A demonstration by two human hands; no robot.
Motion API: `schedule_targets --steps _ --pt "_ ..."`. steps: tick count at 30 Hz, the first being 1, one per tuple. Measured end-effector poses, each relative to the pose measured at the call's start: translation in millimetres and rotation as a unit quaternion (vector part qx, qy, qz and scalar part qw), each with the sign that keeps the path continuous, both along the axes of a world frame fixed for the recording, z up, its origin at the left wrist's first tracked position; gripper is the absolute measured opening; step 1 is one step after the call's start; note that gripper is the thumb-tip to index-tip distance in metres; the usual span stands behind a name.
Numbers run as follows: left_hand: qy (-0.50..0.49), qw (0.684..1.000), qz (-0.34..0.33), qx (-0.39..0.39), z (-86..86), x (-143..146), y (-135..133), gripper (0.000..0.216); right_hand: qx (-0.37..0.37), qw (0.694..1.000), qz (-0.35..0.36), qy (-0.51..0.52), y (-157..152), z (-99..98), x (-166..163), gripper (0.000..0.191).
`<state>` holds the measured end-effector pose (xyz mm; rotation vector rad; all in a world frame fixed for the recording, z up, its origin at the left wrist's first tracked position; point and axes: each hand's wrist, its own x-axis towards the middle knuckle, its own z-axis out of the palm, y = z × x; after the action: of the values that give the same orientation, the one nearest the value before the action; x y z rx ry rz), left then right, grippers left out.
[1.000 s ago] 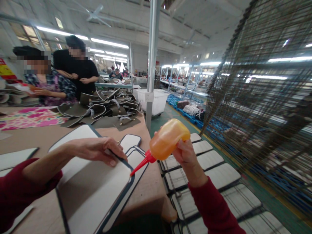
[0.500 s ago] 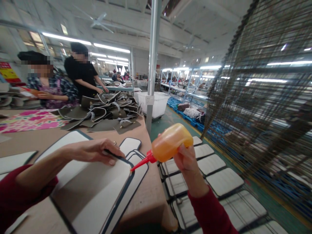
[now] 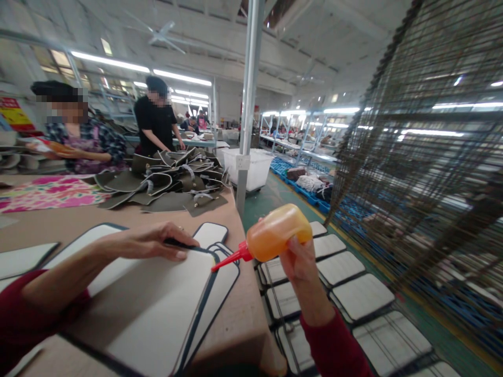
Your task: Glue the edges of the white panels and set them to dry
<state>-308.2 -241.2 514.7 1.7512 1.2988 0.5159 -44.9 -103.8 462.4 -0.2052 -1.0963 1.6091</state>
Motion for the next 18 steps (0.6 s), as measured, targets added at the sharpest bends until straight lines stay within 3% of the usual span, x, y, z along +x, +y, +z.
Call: schedule_targets --steps 18 --pt "-0.088 0.994 0.041 -0.043 -15.6 -16 -1 0.03 -0.003 1.0 0.003 -0.012 -13 -6.9 -3 0.051"
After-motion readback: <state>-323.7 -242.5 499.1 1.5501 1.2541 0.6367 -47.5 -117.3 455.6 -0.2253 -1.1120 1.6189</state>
